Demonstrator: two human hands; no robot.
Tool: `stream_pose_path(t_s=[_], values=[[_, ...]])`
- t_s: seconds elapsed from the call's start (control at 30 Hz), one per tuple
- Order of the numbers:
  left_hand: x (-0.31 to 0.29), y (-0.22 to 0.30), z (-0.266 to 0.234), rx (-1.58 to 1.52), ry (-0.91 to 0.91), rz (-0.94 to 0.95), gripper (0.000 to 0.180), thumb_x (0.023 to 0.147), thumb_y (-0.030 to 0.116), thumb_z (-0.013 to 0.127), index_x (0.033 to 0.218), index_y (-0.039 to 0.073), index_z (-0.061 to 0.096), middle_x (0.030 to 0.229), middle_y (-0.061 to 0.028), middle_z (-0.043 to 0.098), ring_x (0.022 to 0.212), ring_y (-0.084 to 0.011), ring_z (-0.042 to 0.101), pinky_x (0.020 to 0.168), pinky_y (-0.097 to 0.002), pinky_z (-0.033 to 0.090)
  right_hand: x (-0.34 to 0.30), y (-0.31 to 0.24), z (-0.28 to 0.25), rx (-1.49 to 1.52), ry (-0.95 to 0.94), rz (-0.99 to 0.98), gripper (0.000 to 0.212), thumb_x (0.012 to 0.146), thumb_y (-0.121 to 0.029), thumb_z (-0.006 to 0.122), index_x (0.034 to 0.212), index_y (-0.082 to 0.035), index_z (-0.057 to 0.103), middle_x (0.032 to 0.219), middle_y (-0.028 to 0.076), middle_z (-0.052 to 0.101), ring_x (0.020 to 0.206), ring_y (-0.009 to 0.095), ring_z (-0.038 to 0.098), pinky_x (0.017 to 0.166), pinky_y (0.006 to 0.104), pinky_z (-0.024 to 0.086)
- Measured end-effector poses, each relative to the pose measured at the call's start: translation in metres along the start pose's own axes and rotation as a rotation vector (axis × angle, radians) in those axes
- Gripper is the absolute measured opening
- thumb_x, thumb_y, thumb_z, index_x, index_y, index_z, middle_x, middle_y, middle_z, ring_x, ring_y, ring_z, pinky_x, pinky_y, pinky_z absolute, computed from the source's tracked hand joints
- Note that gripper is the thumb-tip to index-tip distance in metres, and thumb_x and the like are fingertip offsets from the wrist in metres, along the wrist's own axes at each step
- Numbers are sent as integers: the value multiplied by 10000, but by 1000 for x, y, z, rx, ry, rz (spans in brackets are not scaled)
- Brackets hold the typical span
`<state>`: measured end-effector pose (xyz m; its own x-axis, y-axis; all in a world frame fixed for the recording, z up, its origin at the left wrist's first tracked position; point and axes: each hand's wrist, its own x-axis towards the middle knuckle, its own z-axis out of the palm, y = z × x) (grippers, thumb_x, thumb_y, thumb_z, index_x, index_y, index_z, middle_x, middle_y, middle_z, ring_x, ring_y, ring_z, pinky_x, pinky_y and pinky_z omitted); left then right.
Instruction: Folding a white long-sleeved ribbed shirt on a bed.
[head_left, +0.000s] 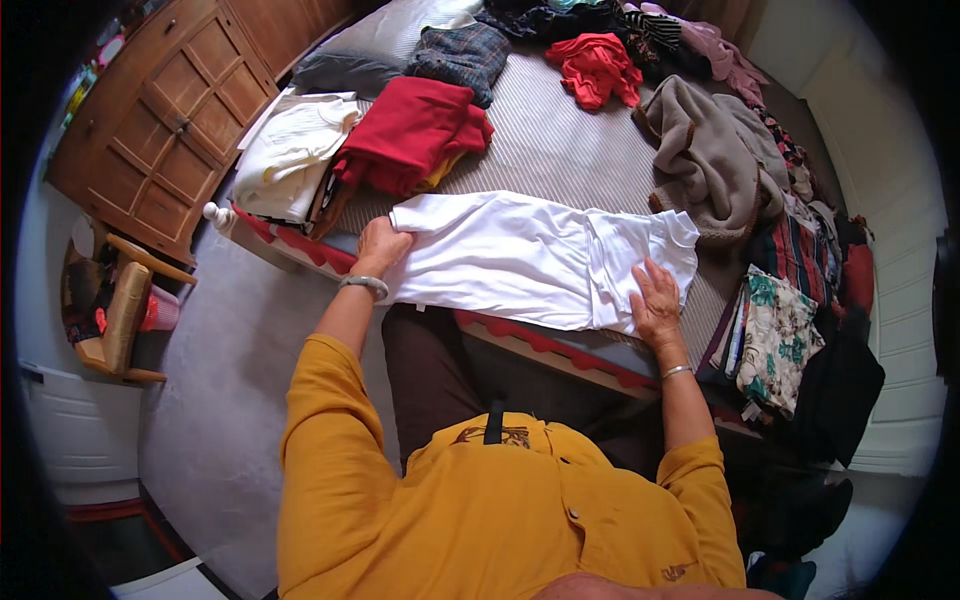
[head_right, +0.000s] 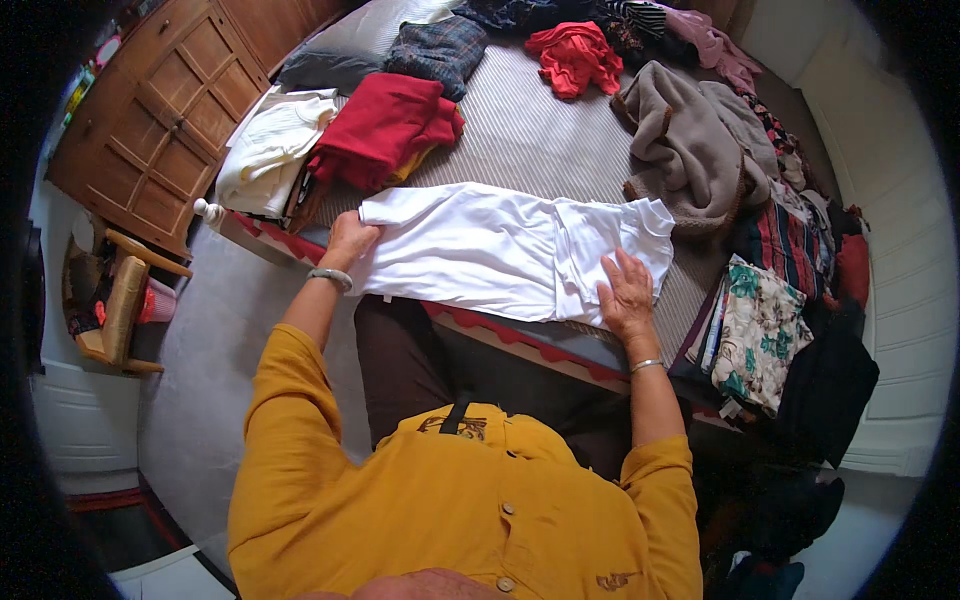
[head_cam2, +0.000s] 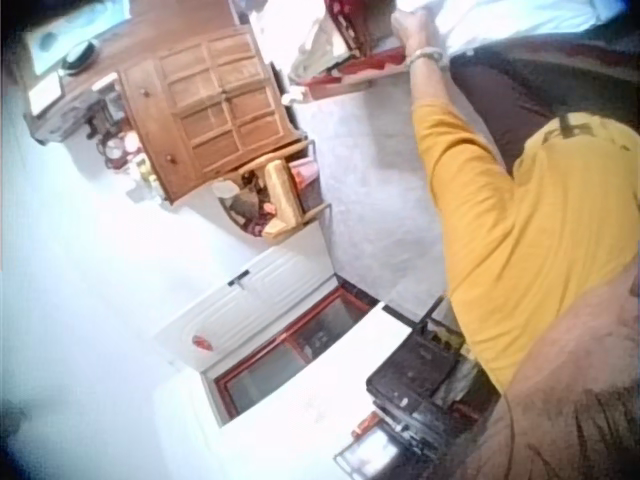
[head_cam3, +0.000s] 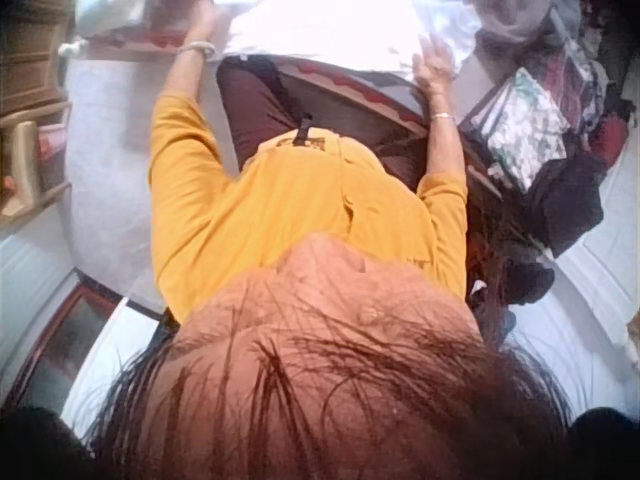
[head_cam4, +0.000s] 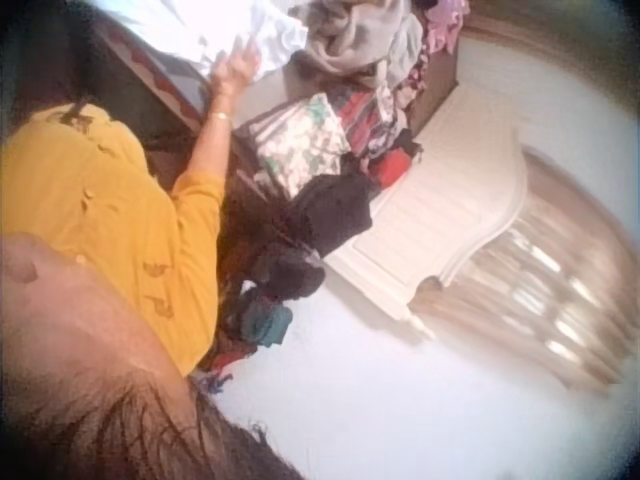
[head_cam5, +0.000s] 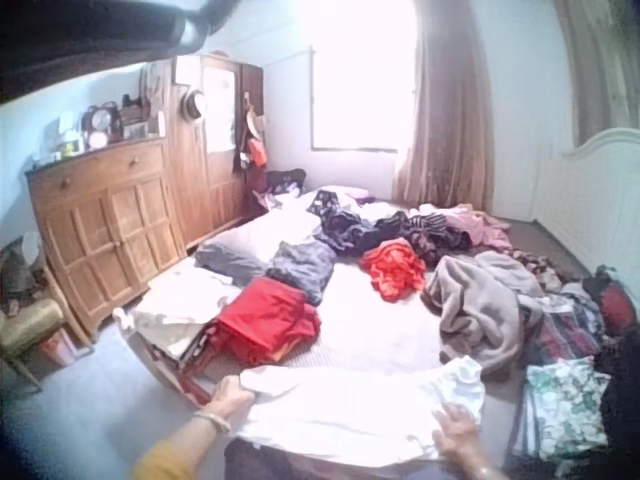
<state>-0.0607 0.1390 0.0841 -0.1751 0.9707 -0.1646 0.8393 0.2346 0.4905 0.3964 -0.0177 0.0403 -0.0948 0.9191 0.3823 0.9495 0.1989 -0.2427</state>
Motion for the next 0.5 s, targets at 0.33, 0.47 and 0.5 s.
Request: stream_pose_path(t_s=[0.33,0.47,0.5], values=[[-16,-17,-15,-1505,-641,-140,311,883,226,593,1062,-28,610,974,-102,643,812,-182,630,709,-320,512,-4,2,-6,-14,-11,3,446,823,-277,572,1249,-150,547,1351,124,455,1238,342,407,1056,462,266],[-5,-69,10,-1379,-341,-202,319,873,201,586,1050,-64,606,988,-128,648,847,-204,639,742,-333,522,0,15,-11,101,-78,56,469,808,-267,589,1248,-110,542,1343,141,459,1233,351,403,1054,436,281],[-11,-74,12,-1376,-361,-198,319,873,201,586,1050,-64,606,988,-128,648,847,-204,639,742,-333,522,0,19,-12,204,-74,77,472,805,-259,596,1240,-83,545,1329,160,467,1225,353,405,1050,424,291]])
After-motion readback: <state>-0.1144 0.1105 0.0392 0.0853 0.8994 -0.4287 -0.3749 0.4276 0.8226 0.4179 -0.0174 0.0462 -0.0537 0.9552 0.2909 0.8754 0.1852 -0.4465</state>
